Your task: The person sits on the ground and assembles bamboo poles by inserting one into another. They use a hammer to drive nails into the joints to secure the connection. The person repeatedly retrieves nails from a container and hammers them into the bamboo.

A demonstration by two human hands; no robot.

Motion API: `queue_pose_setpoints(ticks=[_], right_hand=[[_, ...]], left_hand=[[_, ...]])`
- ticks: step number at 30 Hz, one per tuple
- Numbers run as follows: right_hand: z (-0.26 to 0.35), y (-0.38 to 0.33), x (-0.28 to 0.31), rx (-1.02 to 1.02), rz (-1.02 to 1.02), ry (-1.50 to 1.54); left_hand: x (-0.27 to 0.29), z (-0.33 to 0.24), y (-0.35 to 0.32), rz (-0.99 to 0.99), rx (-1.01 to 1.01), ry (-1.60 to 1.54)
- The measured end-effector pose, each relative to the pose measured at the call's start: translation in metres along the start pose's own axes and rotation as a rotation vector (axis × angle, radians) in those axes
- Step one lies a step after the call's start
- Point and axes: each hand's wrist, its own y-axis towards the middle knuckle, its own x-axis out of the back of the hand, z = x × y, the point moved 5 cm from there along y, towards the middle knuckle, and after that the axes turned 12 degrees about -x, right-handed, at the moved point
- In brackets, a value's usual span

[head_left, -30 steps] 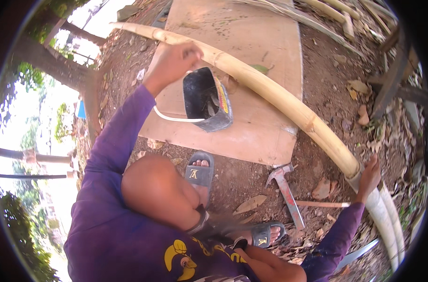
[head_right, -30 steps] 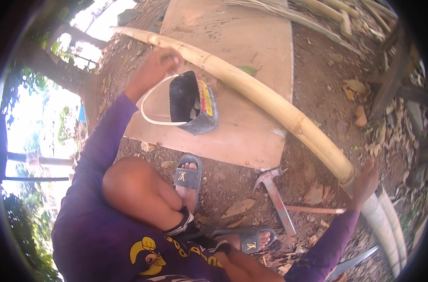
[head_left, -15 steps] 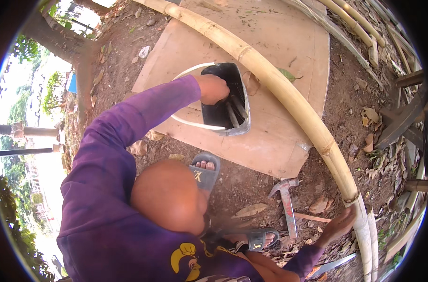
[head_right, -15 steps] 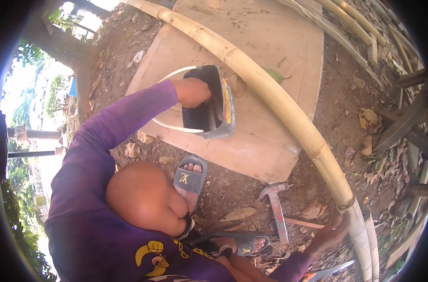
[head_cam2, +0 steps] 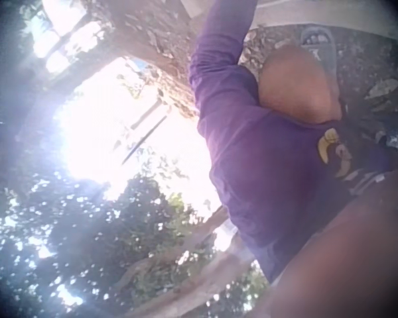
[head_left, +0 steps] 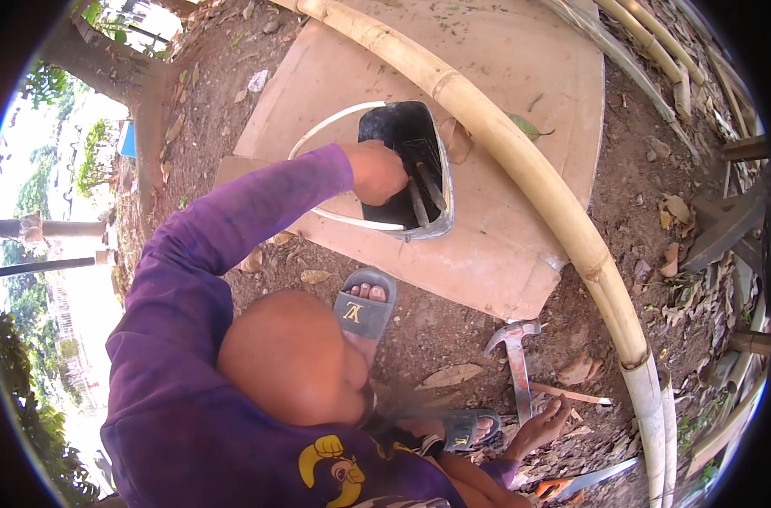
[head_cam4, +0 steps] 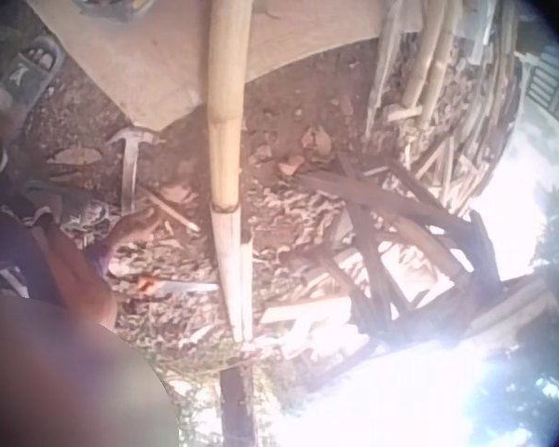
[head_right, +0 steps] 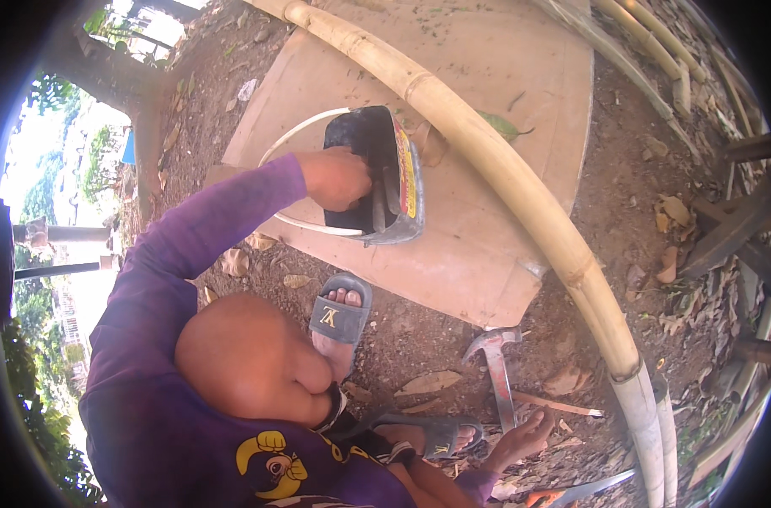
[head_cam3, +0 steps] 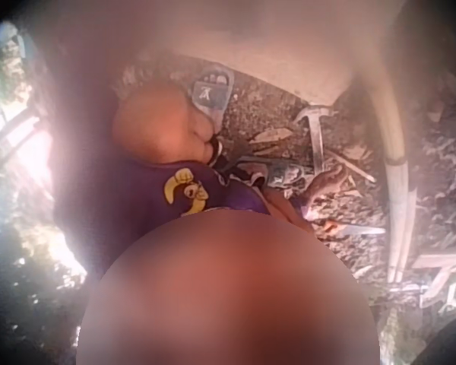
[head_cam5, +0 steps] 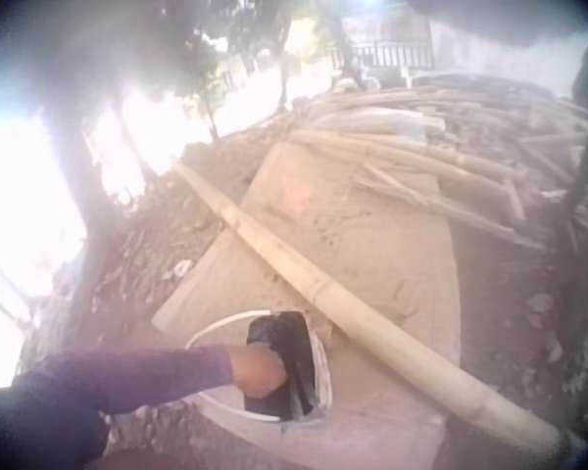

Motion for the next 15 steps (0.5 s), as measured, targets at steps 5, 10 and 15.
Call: queue_pose_setpoints(ticks=[5,10,15], right_hand=[[-0.004,-0.004,-0.012,-0.081,0.099,0.198],[-0.014,-0.009,-0.017,-0.063,0.117,0.107],[-0.014,-0.016,-0.020,-0.059,0.158,0.148]], left_hand=[[-0.010,-0.004,0.004,0.055,-0.009,0.104],[-0.017,-0.005,0.002,-0.036,0.006,0.106],[-0.021,-0.002,0.005,0.114,0.022,0.050]])
